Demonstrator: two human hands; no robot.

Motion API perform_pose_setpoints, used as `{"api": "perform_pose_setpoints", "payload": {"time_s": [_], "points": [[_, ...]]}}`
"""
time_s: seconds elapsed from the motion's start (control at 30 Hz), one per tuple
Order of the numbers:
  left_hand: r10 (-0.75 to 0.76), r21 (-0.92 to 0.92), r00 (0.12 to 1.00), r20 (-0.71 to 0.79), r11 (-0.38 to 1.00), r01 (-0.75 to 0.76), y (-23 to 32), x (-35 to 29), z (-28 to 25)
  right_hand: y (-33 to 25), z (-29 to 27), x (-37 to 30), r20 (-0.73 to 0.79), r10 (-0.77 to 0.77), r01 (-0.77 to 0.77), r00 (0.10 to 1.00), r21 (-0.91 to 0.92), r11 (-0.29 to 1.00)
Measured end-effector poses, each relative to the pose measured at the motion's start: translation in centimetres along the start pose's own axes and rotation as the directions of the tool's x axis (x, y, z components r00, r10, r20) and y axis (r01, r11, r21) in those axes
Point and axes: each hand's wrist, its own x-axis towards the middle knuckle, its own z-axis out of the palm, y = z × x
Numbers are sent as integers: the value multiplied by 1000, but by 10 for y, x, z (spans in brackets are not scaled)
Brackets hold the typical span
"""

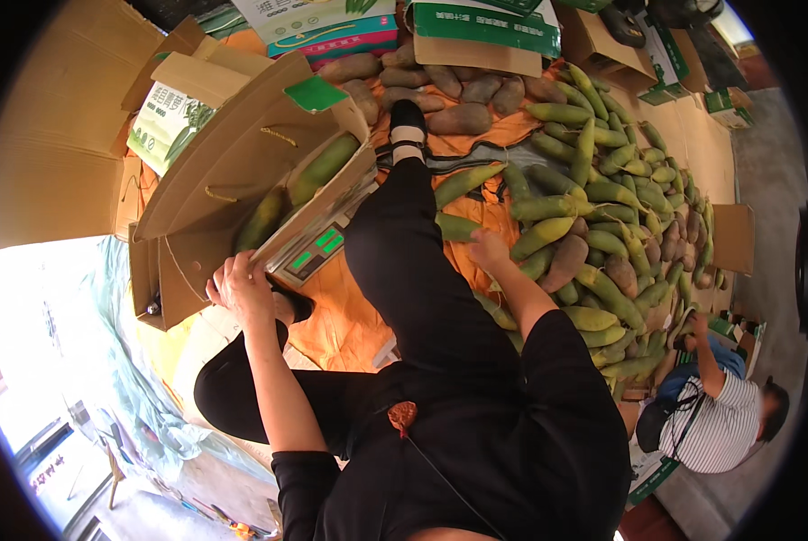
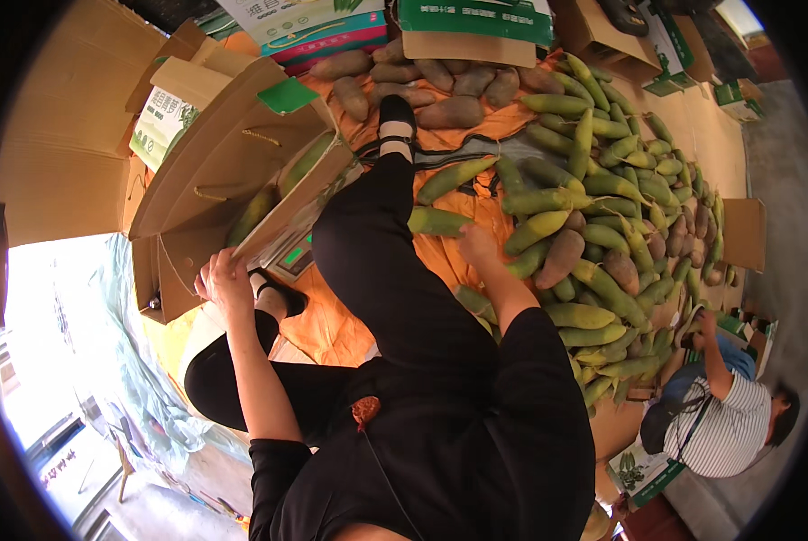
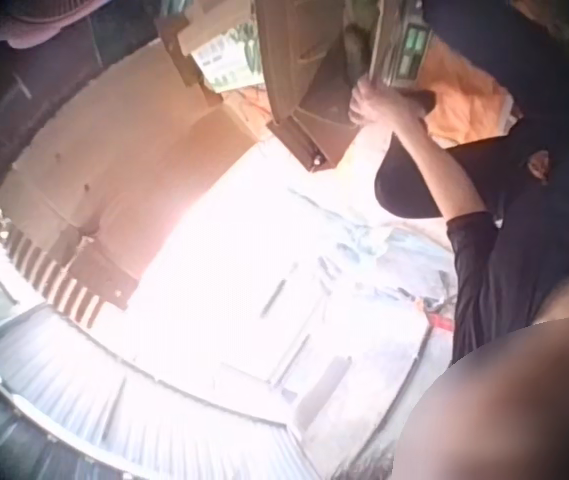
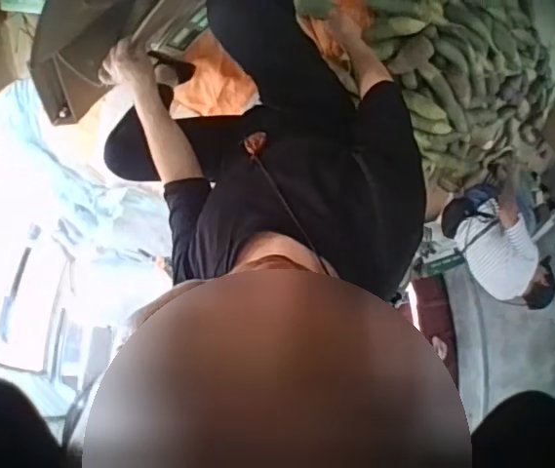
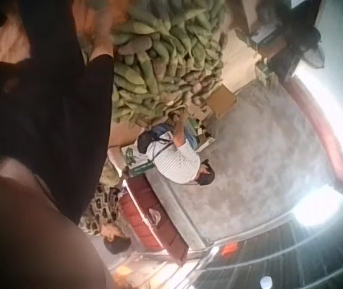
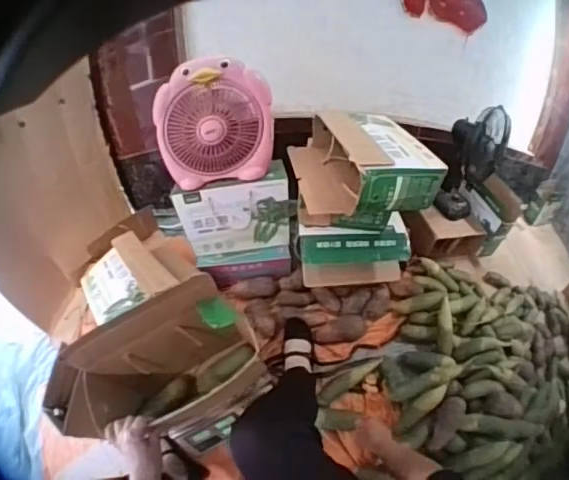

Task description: Sort and weigh produce (cucumbers or similar gourds) into boxes in a factory environment.

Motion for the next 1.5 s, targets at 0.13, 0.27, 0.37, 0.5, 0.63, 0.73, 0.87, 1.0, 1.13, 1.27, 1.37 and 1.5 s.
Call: {"api": "perform_pose_setpoints", "payload": {"time_s": [0.13,0.27,0.37,0.5,0.63,0.73,0.87,1.0,1.13,1.27,1.37,1.5], "points": [[-17,20,999,-27,1000,18,-4,-1,-6,-54,-23,14,-1,-67,65,998,-221,973],[-45,-3,998,-35,999,45,-9,-4,-16,-93,-10,32,83,-247,259,965,-408,875],[-10,-69,1000,-7,998,9,14,6,-1,-30,36,65,-12,-198,168,980,-479,862],[-38,-68,999,-10,997,37,-2,-1,-7,-47,53,70,139,-193,232,971,-742,629],[-41,-75,999,-31,996,39,-4,0,-8,-51,56,79,85,-142,164,986,-614,772],[-44,-83,999,-30,996,41,-3,2,-9,-60,56,87,37,-72,81,997,-450,889],[-35,-76,999,-31,997,33,-4,-1,-14,-58,50,88,-5,31,-31,1000,-180,983],[-37,-103,999,-38,994,33,-5,-1,-12,-1,28,70,-35,152,-147,988,116,982],[0,-122,999,-52,993,-6,3,2,-5,27,-10,54,-61,256,-220,965,344,913],[-34,-89,998,-59,996,29,-11,-8,-13,-72,-110,7,-217,-140,237,966,530,814],[-21,-108,997,-70,994,14,-6,-8,-11,-120,-178,-6,-429,-269,417,862,300,858],[-3,-131,997,-80,991,-7,-8,-11,-10,-219,-243,-46,-431,-395,581,812,527,620]]}}
